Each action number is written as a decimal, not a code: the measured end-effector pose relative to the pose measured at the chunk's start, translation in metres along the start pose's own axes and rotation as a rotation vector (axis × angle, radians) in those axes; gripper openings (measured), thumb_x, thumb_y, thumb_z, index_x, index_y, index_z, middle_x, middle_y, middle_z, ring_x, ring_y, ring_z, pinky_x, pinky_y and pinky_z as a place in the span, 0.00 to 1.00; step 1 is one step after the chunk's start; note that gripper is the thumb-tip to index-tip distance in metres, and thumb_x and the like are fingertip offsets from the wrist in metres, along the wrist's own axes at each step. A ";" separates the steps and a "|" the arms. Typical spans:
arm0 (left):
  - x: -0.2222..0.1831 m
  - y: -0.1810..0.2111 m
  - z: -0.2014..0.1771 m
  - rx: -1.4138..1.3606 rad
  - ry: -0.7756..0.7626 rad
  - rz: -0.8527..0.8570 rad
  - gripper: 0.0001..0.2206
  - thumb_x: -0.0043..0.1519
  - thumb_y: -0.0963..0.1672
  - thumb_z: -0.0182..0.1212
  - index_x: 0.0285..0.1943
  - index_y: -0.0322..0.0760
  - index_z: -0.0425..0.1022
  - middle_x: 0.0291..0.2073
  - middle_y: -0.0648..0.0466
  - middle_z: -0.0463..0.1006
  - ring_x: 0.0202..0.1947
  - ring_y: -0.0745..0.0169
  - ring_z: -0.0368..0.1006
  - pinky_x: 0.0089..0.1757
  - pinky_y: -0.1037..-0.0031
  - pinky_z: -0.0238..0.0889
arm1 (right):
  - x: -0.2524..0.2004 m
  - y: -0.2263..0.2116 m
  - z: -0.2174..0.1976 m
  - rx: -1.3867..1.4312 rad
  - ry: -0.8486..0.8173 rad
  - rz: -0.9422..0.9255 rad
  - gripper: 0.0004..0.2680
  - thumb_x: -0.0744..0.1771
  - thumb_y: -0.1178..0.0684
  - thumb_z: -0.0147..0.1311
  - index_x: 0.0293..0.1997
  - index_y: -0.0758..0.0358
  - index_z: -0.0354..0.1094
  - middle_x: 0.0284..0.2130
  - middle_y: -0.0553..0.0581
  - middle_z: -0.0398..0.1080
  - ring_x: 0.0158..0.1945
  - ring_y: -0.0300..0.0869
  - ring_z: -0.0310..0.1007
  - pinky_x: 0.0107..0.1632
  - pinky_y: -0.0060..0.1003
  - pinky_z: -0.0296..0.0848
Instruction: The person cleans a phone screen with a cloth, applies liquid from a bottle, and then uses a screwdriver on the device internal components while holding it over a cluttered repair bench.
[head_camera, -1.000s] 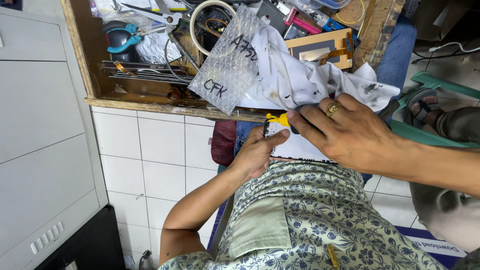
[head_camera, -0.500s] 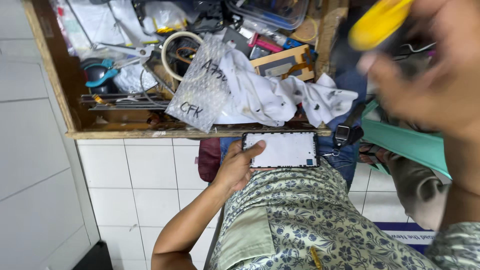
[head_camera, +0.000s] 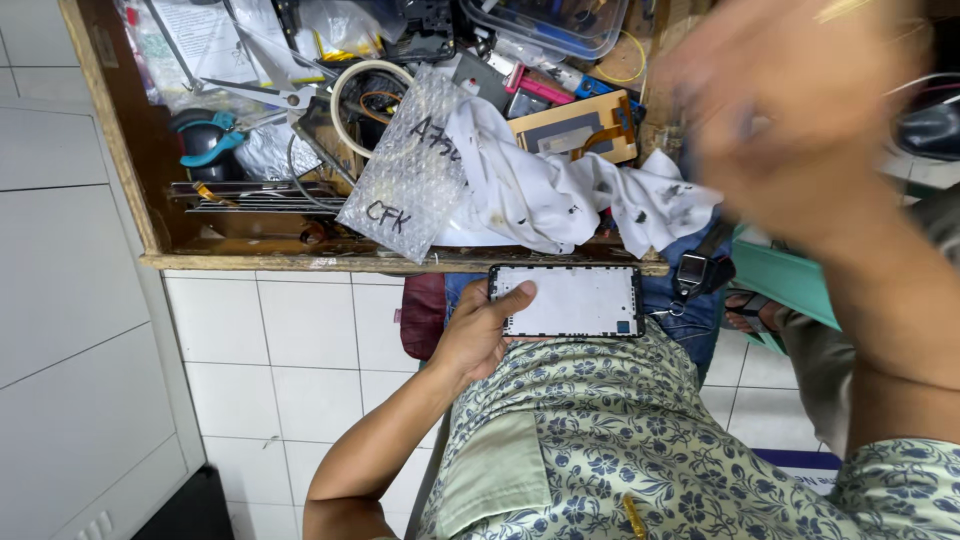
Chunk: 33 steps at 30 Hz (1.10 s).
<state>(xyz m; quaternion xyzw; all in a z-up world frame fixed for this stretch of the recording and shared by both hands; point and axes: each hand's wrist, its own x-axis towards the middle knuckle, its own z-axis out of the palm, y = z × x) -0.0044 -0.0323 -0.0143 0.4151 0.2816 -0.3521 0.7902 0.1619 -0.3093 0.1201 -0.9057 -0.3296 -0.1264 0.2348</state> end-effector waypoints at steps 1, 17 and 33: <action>-0.001 0.002 0.002 -0.011 -0.001 -0.008 0.07 0.66 0.42 0.64 0.46 0.30 0.76 0.31 0.55 0.79 0.18 0.76 0.69 0.15 0.84 0.55 | -0.002 -0.015 0.018 0.054 -0.100 -0.055 0.15 0.61 0.64 0.60 0.51 0.56 0.77 0.51 0.55 0.71 0.54 0.49 0.69 0.55 0.48 0.65; -0.007 0.020 0.011 0.276 0.041 -0.107 0.14 0.63 0.47 0.65 0.53 0.38 0.73 0.18 0.59 0.65 0.06 0.79 0.49 0.10 0.80 0.39 | -0.009 0.026 0.055 1.301 -0.051 0.205 0.06 0.70 0.51 0.49 0.46 0.61 0.69 0.44 0.55 0.78 0.49 0.47 0.80 0.62 0.48 0.75; -0.001 0.010 0.018 0.203 0.160 -0.154 0.10 0.62 0.46 0.65 0.44 0.39 0.71 0.15 0.61 0.64 0.06 0.75 0.48 0.10 0.75 0.36 | -0.036 -0.048 0.112 0.493 -0.687 0.038 0.03 0.64 0.56 0.56 0.33 0.65 0.70 0.27 0.59 0.70 0.32 0.56 0.73 0.35 0.50 0.70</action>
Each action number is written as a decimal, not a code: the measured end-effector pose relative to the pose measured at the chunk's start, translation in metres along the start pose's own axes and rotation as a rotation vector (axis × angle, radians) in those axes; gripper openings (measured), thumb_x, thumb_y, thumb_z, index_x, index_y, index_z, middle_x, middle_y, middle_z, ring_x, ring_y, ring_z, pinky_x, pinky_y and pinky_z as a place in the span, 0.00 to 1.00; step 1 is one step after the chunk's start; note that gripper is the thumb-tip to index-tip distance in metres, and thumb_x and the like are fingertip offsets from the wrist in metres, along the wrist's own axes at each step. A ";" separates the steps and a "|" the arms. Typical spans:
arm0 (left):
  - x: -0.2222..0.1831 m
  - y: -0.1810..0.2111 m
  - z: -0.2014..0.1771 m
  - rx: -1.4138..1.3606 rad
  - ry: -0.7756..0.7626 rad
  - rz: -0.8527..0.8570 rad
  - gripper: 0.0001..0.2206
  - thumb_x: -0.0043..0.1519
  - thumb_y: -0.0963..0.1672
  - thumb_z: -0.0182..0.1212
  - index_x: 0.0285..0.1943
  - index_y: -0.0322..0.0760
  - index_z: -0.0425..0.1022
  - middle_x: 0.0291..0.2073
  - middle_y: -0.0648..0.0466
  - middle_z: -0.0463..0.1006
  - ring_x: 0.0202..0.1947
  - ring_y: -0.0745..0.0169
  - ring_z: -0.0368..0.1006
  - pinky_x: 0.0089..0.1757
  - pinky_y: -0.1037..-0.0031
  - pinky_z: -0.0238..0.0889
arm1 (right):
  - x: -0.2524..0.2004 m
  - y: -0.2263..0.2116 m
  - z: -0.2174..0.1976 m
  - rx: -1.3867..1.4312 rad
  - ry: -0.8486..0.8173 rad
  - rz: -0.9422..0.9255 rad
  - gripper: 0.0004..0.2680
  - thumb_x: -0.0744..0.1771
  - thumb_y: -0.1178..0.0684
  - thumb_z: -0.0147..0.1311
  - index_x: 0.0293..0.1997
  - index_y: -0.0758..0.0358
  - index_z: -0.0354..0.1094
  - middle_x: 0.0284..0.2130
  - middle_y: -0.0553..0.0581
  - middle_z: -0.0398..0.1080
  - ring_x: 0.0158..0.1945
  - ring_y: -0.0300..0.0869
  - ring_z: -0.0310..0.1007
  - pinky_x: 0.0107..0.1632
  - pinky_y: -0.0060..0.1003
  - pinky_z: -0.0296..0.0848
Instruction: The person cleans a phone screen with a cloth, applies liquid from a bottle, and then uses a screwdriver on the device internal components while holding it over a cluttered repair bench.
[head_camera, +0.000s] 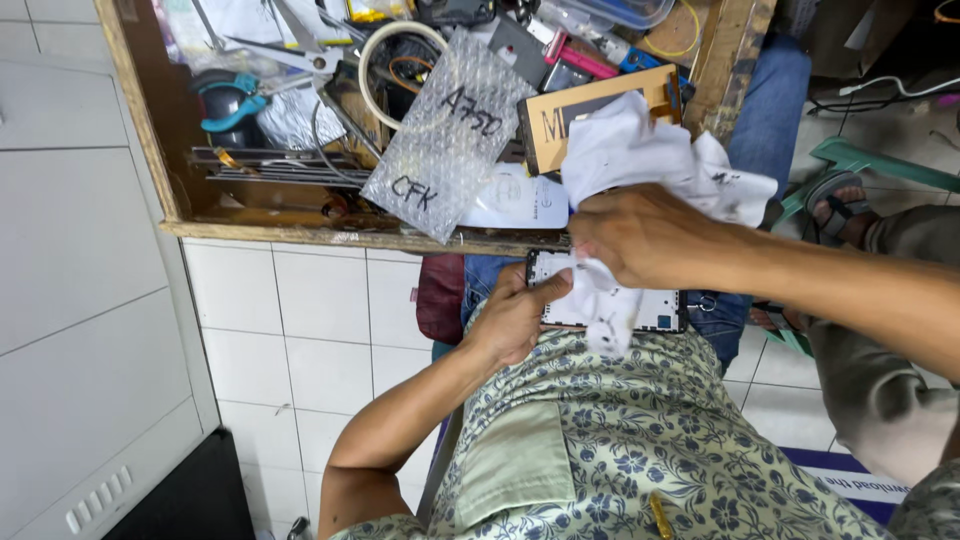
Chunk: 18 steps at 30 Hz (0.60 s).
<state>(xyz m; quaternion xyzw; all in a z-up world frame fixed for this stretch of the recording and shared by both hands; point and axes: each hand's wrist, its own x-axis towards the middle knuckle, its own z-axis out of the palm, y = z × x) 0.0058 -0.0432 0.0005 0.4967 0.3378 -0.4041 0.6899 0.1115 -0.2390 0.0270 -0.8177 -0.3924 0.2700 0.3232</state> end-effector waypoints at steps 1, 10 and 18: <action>-0.002 -0.003 0.001 -0.018 0.032 -0.029 0.10 0.62 0.46 0.65 0.45 0.42 0.69 0.15 0.62 0.65 0.06 0.75 0.47 0.10 0.75 0.35 | 0.006 0.000 0.006 0.009 0.013 -0.020 0.03 0.64 0.57 0.55 0.32 0.65 0.70 0.27 0.60 0.70 0.32 0.57 0.73 0.35 0.51 0.70; 0.007 -0.011 -0.003 -0.010 -0.081 0.102 0.07 0.65 0.43 0.61 0.42 0.31 0.73 0.16 0.60 0.66 0.08 0.76 0.50 0.12 0.76 0.38 | 0.014 -0.012 0.012 -0.066 0.018 -0.028 0.04 0.63 0.58 0.55 0.31 0.67 0.67 0.27 0.61 0.68 0.30 0.57 0.72 0.33 0.53 0.69; 0.004 -0.007 -0.004 0.005 -0.059 0.048 0.05 0.63 0.42 0.59 0.43 0.35 0.70 0.14 0.60 0.66 0.06 0.73 0.51 0.10 0.74 0.38 | 0.025 -0.022 0.025 -0.133 0.069 -0.107 0.06 0.60 0.59 0.57 0.32 0.71 0.66 0.30 0.63 0.67 0.31 0.58 0.72 0.34 0.53 0.70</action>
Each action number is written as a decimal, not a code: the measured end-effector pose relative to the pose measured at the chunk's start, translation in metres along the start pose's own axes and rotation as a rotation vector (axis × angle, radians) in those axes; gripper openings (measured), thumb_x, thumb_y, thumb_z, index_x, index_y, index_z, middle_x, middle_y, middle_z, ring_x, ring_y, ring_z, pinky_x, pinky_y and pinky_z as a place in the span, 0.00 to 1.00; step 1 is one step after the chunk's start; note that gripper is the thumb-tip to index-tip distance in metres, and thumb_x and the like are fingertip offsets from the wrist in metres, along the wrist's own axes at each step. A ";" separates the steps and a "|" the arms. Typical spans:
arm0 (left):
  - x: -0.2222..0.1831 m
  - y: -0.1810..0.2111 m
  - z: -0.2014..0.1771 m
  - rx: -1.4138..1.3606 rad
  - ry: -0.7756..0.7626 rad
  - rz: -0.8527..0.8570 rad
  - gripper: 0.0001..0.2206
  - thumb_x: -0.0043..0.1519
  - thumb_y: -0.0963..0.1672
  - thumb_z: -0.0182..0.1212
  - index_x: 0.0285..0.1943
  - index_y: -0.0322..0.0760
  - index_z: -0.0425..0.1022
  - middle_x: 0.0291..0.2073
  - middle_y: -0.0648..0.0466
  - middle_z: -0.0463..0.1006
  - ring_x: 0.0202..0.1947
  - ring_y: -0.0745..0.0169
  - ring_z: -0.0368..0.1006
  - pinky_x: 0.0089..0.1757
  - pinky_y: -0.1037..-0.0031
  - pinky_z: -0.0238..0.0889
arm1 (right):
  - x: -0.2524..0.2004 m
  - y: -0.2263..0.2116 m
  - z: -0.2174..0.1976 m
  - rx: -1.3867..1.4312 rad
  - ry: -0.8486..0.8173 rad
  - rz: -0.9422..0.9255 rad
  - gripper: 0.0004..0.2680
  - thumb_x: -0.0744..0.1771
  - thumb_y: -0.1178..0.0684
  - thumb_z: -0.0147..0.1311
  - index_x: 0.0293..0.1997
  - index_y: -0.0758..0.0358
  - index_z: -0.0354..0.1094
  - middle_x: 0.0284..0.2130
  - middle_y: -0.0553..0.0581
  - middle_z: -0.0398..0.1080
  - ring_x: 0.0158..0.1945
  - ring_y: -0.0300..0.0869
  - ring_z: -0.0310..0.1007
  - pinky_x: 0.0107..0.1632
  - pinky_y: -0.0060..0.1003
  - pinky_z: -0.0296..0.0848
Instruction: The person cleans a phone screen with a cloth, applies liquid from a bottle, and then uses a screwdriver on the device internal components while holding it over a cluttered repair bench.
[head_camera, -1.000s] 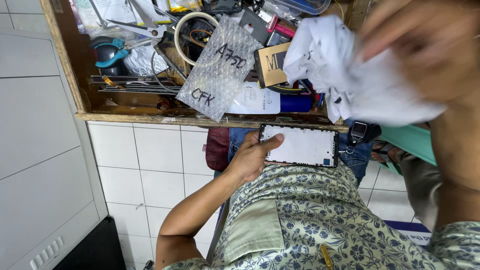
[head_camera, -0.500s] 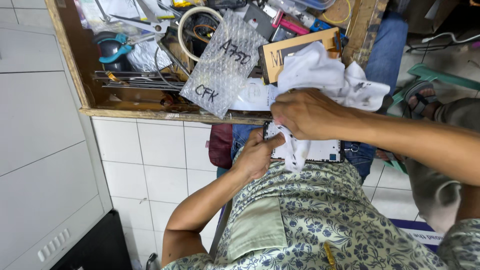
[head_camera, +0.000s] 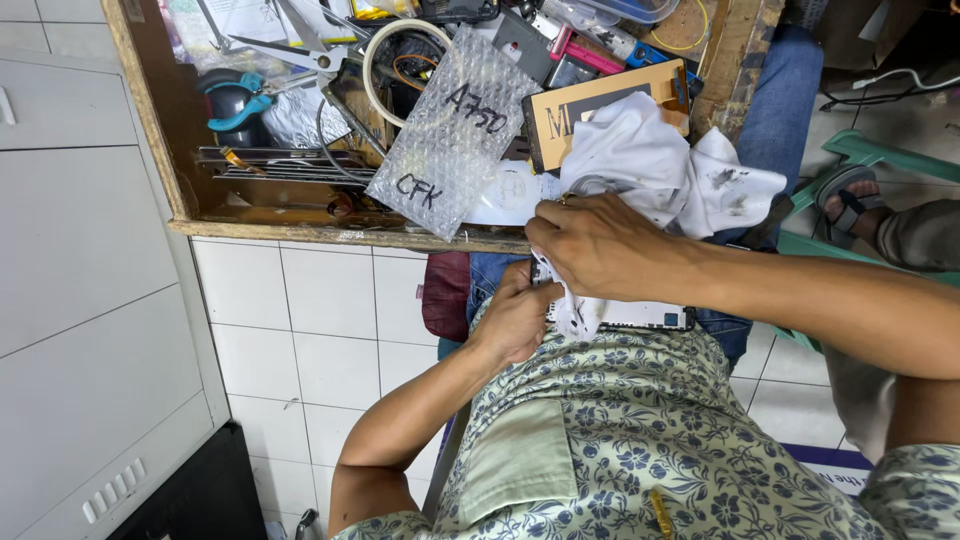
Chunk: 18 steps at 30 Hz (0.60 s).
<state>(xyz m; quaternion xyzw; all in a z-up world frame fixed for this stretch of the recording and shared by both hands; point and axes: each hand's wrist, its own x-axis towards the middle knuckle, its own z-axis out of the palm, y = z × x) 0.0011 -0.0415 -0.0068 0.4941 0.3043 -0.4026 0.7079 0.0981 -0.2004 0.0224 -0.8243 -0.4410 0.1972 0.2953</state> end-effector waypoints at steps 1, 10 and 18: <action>-0.002 0.001 0.001 -0.020 -0.009 0.009 0.05 0.63 0.42 0.59 0.43 0.34 0.71 0.14 0.61 0.66 0.07 0.74 0.51 0.11 0.74 0.38 | -0.004 0.001 -0.002 -0.002 0.025 -0.026 0.06 0.59 0.59 0.56 0.32 0.71 0.66 0.30 0.63 0.66 0.32 0.58 0.72 0.35 0.53 0.70; -0.001 -0.003 -0.003 0.066 0.005 -0.019 0.08 0.66 0.46 0.60 0.41 0.37 0.71 0.11 0.62 0.60 0.05 0.75 0.46 0.10 0.75 0.35 | -0.020 0.006 -0.007 -0.014 -0.018 0.032 0.04 0.59 0.60 0.56 0.29 0.69 0.65 0.29 0.62 0.66 0.30 0.56 0.71 0.36 0.52 0.70; 0.015 -0.031 -0.008 -0.104 -0.070 0.119 0.04 0.64 0.36 0.55 0.43 0.33 0.74 0.22 0.59 0.71 0.12 0.76 0.54 0.14 0.74 0.42 | -0.008 0.003 -0.004 -0.001 -0.024 0.048 0.04 0.60 0.59 0.56 0.31 0.68 0.67 0.29 0.62 0.67 0.31 0.56 0.71 0.35 0.52 0.69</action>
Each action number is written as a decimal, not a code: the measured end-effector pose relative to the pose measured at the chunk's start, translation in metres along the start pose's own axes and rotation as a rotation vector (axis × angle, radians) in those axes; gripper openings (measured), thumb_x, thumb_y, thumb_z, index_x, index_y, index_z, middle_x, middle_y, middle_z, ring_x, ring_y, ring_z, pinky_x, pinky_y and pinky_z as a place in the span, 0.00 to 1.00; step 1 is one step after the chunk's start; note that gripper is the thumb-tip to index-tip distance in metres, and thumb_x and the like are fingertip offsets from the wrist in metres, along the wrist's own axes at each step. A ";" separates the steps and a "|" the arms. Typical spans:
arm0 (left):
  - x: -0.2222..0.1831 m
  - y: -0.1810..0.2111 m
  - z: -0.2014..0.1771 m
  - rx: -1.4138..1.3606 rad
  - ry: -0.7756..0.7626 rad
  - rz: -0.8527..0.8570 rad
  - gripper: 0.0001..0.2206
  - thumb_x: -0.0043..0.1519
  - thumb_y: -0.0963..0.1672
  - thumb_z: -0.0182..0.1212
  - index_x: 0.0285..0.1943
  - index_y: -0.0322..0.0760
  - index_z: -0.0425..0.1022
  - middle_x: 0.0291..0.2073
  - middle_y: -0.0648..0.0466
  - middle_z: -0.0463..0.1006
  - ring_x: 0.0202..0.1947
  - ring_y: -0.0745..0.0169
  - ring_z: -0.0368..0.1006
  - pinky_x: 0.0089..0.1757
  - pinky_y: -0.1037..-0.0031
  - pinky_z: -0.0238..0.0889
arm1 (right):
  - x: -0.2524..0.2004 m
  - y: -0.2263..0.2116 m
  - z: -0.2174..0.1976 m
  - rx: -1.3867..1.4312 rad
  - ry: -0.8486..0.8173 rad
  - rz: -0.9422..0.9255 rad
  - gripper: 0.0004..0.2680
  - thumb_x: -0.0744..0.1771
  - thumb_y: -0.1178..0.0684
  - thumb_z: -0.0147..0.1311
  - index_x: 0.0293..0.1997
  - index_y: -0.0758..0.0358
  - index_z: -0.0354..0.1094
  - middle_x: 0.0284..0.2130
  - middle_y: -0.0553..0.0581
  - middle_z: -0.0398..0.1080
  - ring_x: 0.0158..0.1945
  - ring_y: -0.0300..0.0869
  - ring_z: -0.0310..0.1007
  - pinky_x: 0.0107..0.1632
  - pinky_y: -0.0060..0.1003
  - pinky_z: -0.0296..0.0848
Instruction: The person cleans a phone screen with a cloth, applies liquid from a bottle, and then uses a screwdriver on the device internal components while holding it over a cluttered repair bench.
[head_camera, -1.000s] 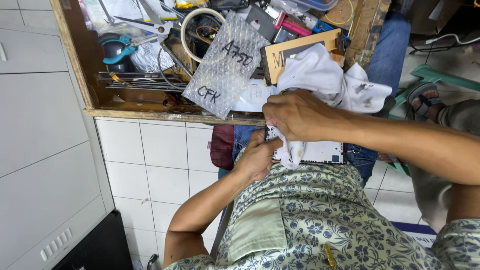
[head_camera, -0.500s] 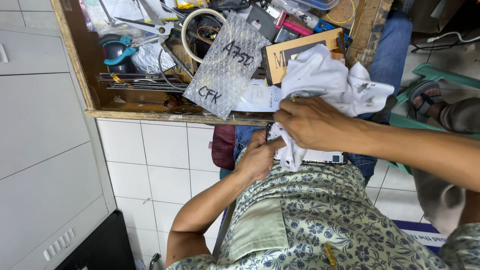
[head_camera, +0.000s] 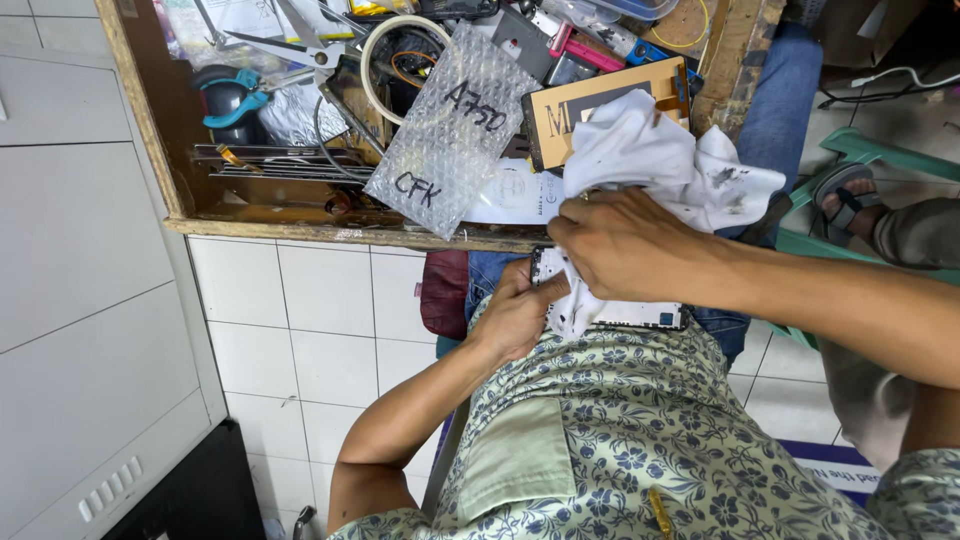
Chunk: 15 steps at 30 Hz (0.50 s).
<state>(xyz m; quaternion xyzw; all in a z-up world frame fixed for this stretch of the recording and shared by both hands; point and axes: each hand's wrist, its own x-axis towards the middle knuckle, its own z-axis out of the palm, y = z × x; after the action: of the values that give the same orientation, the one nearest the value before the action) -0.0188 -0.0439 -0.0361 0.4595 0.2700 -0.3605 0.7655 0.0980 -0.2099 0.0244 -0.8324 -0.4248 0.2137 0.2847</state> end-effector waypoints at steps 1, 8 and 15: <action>0.000 0.003 0.000 0.040 0.015 -0.028 0.03 0.64 0.37 0.55 0.42 0.35 0.74 0.20 0.60 0.70 0.09 0.77 0.51 0.12 0.76 0.40 | -0.001 -0.002 0.000 -0.034 -0.004 -0.014 0.06 0.58 0.59 0.57 0.32 0.69 0.68 0.29 0.62 0.67 0.31 0.56 0.72 0.34 0.52 0.70; 0.013 -0.019 -0.009 -0.015 -0.018 0.123 0.06 0.60 0.33 0.55 0.43 0.28 0.73 0.28 0.59 0.74 0.23 0.76 0.64 0.23 0.79 0.54 | 0.010 0.007 -0.001 0.092 0.022 -0.209 0.04 0.63 0.57 0.59 0.33 0.65 0.70 0.31 0.59 0.65 0.31 0.53 0.70 0.35 0.50 0.69; 0.018 -0.032 -0.014 -0.037 -0.004 0.124 0.08 0.59 0.33 0.56 0.44 0.30 0.74 0.28 0.58 0.72 0.22 0.77 0.62 0.22 0.81 0.52 | 0.016 -0.003 -0.002 -0.026 -0.043 -0.157 0.07 0.58 0.57 0.59 0.34 0.66 0.71 0.31 0.58 0.66 0.35 0.52 0.72 0.35 0.50 0.70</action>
<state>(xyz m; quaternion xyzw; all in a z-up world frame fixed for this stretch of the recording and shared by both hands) -0.0347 -0.0471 -0.0718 0.4601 0.2462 -0.3084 0.7953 0.1061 -0.1952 0.0262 -0.7952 -0.4976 0.2029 0.2809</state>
